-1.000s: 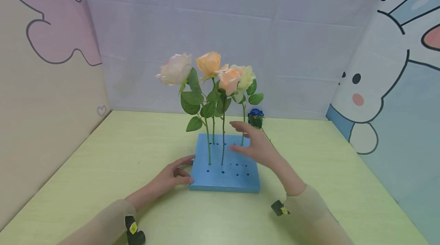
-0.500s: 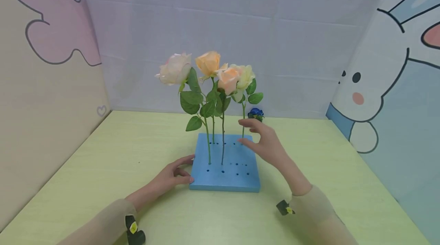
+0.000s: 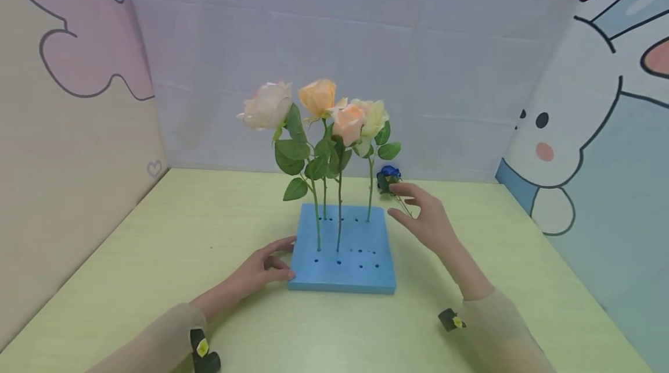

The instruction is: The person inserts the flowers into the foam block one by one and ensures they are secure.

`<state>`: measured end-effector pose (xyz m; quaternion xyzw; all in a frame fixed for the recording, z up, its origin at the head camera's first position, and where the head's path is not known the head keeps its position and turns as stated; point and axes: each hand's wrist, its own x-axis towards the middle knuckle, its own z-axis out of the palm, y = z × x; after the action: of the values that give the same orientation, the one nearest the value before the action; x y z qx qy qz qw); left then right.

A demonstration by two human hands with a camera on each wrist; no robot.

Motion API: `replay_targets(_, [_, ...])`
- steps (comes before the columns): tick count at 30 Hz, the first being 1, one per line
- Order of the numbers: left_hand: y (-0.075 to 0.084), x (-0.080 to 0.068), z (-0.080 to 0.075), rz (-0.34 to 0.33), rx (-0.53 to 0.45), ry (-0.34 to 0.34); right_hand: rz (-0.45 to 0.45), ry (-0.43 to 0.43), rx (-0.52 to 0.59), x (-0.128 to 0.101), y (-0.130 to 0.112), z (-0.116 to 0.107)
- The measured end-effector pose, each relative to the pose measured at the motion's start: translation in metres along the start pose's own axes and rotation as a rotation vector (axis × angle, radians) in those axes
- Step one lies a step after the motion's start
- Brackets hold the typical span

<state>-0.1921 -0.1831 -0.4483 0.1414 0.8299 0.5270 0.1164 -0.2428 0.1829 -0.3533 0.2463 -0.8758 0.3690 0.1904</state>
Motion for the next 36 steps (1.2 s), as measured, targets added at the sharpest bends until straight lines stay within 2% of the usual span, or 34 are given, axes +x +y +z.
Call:
replay_targets(10, [0.0,-0.001,0.0,-0.003,0.003,0.003,0.081,0.03,-0.021,-0.009,0.024,-0.01])
replay_targets(20, [-0.002,0.0,0.0,0.003,0.001,0.0,0.166,-0.011,-0.025,-0.013,0.037,-0.019])
replay_targets(24, [-0.002,0.001,0.0,0.002,0.001,0.001,0.205,-0.071,-0.034,-0.015,0.042,-0.021])
replay_targets(30, [-0.003,0.001,0.0,0.006,0.006,0.002,0.284,-0.212,-0.017,-0.022,0.052,-0.025])
replay_targets(36, [-0.004,0.001,-0.001,0.023,0.001,-0.005,0.312,-0.278,-0.01,-0.027,0.061,-0.027])
